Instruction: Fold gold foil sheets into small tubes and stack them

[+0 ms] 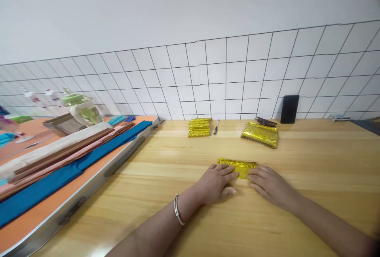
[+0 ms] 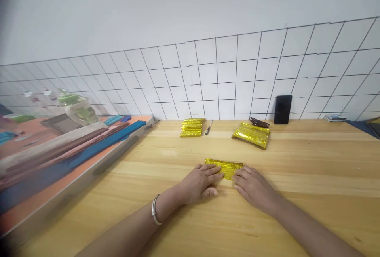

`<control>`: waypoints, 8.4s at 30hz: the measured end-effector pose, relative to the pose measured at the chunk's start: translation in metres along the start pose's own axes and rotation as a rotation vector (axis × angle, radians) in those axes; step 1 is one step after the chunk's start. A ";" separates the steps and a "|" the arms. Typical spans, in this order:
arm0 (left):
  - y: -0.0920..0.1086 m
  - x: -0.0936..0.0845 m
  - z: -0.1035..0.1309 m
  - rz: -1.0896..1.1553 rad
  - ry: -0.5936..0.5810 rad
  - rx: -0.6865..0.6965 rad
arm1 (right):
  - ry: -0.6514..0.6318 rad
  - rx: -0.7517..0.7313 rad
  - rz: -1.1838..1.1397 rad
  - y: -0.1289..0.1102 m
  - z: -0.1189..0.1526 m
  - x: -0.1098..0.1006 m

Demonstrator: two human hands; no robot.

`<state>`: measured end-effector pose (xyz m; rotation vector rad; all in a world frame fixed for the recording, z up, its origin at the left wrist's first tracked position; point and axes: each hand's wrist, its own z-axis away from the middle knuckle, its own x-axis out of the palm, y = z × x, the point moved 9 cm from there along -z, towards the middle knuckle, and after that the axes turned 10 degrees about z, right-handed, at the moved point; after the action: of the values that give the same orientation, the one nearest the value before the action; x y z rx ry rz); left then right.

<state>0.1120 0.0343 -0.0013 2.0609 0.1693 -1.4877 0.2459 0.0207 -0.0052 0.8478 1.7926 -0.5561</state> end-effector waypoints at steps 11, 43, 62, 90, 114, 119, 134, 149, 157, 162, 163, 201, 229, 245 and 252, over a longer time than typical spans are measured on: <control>-0.043 -0.012 0.005 0.091 0.298 -0.322 | -0.084 -0.162 -0.155 -0.027 -0.003 -0.014; -0.036 -0.029 0.020 0.829 0.626 -0.276 | 0.059 0.579 -0.900 0.036 0.011 0.003; -0.048 -0.022 0.024 1.261 0.765 -0.336 | -0.014 0.684 -0.937 0.037 0.020 0.011; -0.051 -0.027 0.036 0.922 0.827 -0.320 | 0.352 0.459 -0.613 0.029 0.014 -0.047; -0.051 -0.028 0.036 0.997 0.860 -0.367 | 0.261 0.537 -0.617 0.032 0.020 -0.031; -0.038 -0.040 0.037 0.824 0.879 -0.242 | 0.317 0.508 -0.543 0.031 0.021 -0.036; -0.017 -0.053 0.030 0.628 0.751 -0.042 | 0.431 0.054 -0.193 0.013 0.016 -0.056; -0.045 -0.037 0.027 0.780 0.741 -0.272 | 0.257 0.343 -0.407 0.027 0.012 -0.032; -0.063 -0.017 0.013 0.576 0.511 -0.393 | -0.011 0.485 -0.389 0.041 0.009 0.012; -0.062 -0.013 0.009 0.419 0.419 -0.370 | -0.009 0.461 -0.211 0.040 0.009 0.010; -0.063 -0.012 0.008 0.391 0.405 -0.365 | -0.010 0.457 -0.185 0.040 0.008 0.010; 0.026 0.028 0.014 -0.137 -0.176 -0.090 | -0.085 0.434 -0.024 0.035 0.006 0.019; 0.026 0.022 0.008 -0.071 -0.122 -0.081 | -0.016 0.381 0.013 0.033 0.004 0.009; 0.022 0.021 0.009 -0.025 -0.108 -0.070 | -0.275 -0.033 -0.071 -0.048 0.011 0.026; 0.010 0.029 0.008 0.079 -0.173 -0.041 | -0.285 -0.106 -0.118 -0.053 0.014 0.020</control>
<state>0.1204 0.0157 -0.0256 1.8741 0.0488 -1.5916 0.2094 -0.0173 -0.0294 0.5623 1.6013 -0.6189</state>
